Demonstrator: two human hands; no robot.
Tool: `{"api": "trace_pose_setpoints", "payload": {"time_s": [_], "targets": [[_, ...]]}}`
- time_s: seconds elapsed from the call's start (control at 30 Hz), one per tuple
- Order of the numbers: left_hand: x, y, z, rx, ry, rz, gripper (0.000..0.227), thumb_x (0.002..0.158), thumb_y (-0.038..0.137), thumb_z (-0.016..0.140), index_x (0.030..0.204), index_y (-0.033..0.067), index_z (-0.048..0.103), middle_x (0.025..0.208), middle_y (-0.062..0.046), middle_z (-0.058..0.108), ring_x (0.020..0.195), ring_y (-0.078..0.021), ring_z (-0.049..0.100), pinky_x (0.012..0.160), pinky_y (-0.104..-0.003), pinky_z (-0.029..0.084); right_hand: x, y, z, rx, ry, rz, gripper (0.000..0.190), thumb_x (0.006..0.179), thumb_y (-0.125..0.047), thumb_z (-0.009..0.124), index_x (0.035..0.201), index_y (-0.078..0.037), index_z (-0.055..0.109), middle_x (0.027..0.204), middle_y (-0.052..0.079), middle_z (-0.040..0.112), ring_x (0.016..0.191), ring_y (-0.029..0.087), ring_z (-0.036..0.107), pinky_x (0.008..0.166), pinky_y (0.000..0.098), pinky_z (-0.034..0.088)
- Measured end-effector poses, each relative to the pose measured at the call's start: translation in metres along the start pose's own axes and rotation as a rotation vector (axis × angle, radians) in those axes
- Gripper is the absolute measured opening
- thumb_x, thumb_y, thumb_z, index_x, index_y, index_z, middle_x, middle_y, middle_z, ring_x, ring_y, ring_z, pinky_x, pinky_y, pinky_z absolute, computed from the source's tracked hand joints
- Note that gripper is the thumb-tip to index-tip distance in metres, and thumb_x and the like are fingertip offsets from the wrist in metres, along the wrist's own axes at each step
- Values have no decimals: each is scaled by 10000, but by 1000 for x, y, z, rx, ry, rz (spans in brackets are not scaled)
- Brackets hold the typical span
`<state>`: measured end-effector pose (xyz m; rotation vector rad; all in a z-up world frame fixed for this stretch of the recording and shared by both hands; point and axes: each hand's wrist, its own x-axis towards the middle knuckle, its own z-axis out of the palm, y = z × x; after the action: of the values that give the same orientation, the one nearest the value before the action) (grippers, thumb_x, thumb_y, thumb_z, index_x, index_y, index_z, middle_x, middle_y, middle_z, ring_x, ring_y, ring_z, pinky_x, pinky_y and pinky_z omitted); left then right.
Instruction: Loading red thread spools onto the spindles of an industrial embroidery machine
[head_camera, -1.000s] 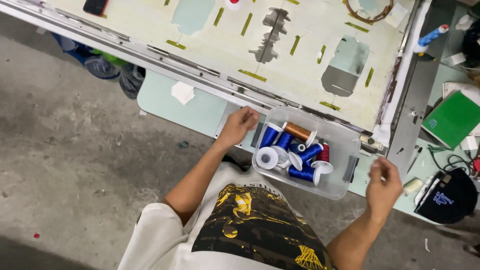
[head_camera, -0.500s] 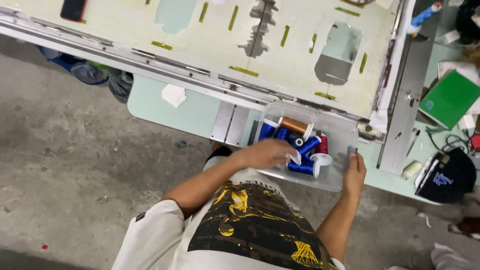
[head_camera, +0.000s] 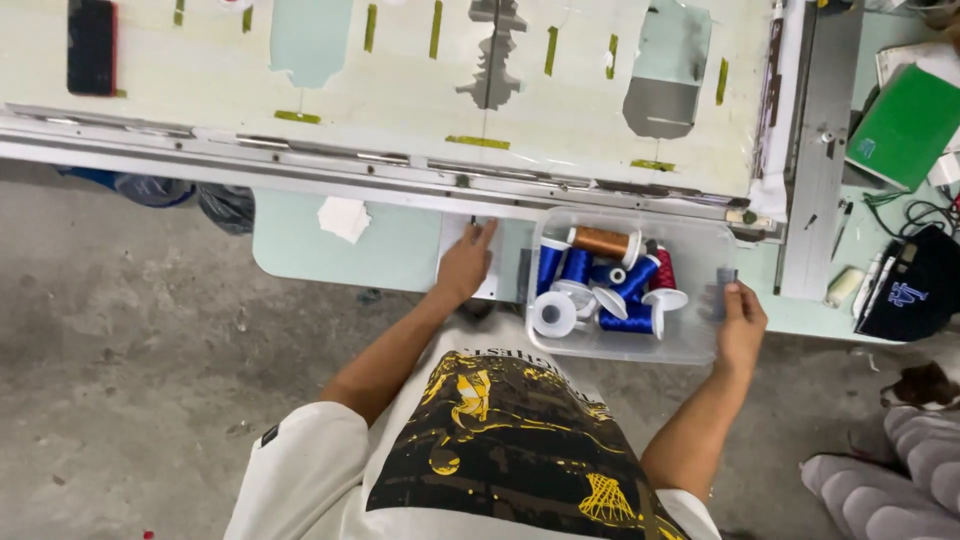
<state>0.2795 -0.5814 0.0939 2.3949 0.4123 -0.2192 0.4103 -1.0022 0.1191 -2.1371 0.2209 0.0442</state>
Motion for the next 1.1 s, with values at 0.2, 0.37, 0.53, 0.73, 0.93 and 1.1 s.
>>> {"api": "trace_pose_setpoints", "payload": {"time_s": [0.2, 0.37, 0.53, 0.73, 0.93, 1.1], "targets": [[24, -60, 40, 187, 129, 146, 308, 919, 251, 564, 1143, 41, 547, 1191, -158, 532, 690, -363, 632, 523, -451, 541, -17, -30, -3, -248, 169, -248, 361, 977, -242, 673, 1201, 34, 608, 1010, 178, 655, 921, 270, 610, 786, 395, 484], [24, -92, 35, 311, 111, 366, 288, 723, -51, 491, 999, -7, 561, 1042, -200, 593, 599, -374, 622, 471, -446, 500, -64, -116, 31, 192, 430, -479, 98, 972, -2, 521, 1051, 29, 570, 932, 142, 567, 840, 219, 572, 664, 314, 478], [13, -119, 8, 204, -43, 200, 158, 920, 103, 511, 1023, -3, 569, 1052, -188, 587, 761, -335, 654, 622, -410, 555, -113, -180, 109, 325, 195, -406, 96, 959, 44, 526, 1023, 22, 594, 858, 164, 604, 721, 218, 617, 605, 298, 526], [-17, -65, -89, -873, -295, 152, 150, 926, 134, 583, 912, -14, 598, 741, -112, 580, 675, -214, 607, 615, -353, 526, -145, -222, 203, 480, -408, -202, 352, 817, 98, 485, 1156, 25, 545, 1031, 172, 597, 715, 186, 612, 622, 301, 546], [-48, 6, -182, -1356, -494, 507, 146, 941, 123, 568, 948, -20, 591, 742, -118, 590, 694, -180, 606, 661, -351, 572, -159, -268, 253, 777, -1324, -186, 624, 773, 49, 551, 1353, -22, 333, 1135, 232, 519, 822, 264, 615, 566, 342, 560], [-43, -6, -216, -1428, -463, 537, 149, 931, 132, 593, 965, -12, 591, 764, -122, 612, 711, -174, 619, 664, -345, 577, -143, -272, 251, 753, -1316, -507, 95, 800, -3, 667, 715, 18, 630, 626, 112, 594, 542, 192, 552, 506, 341, 478]]}}
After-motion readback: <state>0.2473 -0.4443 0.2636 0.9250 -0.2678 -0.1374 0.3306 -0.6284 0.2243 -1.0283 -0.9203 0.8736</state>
